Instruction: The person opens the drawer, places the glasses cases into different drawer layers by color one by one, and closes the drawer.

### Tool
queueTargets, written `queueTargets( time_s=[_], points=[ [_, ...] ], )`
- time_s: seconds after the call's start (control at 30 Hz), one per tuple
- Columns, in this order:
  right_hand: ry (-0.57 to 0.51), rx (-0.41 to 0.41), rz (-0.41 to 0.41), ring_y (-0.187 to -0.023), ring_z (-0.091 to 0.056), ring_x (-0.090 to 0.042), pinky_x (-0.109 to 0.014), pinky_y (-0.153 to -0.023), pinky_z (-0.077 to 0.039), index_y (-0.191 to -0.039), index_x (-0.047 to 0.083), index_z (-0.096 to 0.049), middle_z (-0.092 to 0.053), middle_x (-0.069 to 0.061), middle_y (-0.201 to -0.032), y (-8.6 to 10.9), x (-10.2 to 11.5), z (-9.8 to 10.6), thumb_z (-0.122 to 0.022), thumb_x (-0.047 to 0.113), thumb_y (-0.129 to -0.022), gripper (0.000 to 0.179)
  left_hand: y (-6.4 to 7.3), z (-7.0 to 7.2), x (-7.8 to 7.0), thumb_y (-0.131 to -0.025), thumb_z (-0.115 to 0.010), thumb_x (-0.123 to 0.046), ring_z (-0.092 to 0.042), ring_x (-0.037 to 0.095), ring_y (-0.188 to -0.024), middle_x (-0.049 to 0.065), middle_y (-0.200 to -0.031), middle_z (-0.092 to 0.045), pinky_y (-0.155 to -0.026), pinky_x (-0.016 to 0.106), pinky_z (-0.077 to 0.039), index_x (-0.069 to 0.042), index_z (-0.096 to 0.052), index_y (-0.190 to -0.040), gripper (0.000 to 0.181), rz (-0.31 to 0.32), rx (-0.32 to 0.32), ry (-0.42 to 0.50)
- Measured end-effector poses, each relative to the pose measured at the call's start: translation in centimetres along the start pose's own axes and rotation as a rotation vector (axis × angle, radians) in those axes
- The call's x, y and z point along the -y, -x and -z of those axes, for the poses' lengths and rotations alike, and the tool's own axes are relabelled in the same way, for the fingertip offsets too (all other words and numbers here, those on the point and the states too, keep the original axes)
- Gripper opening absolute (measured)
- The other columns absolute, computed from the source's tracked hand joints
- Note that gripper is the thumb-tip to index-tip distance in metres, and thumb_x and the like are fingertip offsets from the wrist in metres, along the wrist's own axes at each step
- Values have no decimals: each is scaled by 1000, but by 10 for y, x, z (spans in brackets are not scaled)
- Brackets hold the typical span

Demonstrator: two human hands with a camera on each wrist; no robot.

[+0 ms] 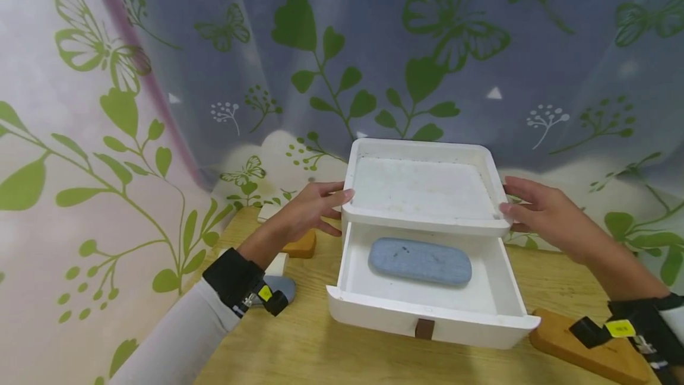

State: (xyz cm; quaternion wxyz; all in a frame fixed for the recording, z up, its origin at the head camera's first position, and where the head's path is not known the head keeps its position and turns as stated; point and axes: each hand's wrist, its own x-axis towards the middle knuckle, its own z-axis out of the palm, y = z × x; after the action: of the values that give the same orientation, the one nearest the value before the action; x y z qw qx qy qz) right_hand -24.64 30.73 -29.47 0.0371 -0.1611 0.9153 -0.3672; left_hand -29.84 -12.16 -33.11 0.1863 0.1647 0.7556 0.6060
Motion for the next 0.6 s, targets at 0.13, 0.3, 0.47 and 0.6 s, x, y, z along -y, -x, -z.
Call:
queueTargets(
  time_s=[0.13, 0.3, 0.47, 0.6],
  points=[
    [-125, 60, -2, -112, -58, 16, -44, -91, -64, -164, -1, -21, -33, -32, -163, 1, -12, -2, -53, 28, -110, 69, 0, 0, 0, -107, -58, -39, -63, 43, -131, 15, -152, -57, -89, 52, -64, -18, -40, -161, 61, 1, -1, -5],
    [-240, 119, -11, -112, -59, 16, -44, -94, -63, -165, -1, -17, -32, -32, -163, 2, -24, -2, -44, 28, -113, 66, 1, -1, 1, -107, -57, -39, -63, 43, -131, 15, -153, -55, -89, 52, -64, -18, -39, -161, 61, -3, 7, -8],
    [-306, 134, -5, -115, -61, 13, -38, -95, -63, -165, -1, -13, -41, -19, -160, 1, -28, -2, -42, 27, -114, 65, 1, 0, 0, -107, -57, -38, -62, 44, -132, 16, -153, -55, -89, 52, -64, -17, -38, -162, 61, -6, 1, 3],
    [-314, 136, -14, -115, -63, 11, -36, -94, -63, -165, -1, -14, -45, -10, -155, 0, -29, -2, -43, 27, -114, 65, 1, -1, -1, -108, -56, -39, -61, 44, -134, 15, -155, -54, -91, 52, -63, -18, -37, -162, 62, 2, 5, 4]
  ],
)
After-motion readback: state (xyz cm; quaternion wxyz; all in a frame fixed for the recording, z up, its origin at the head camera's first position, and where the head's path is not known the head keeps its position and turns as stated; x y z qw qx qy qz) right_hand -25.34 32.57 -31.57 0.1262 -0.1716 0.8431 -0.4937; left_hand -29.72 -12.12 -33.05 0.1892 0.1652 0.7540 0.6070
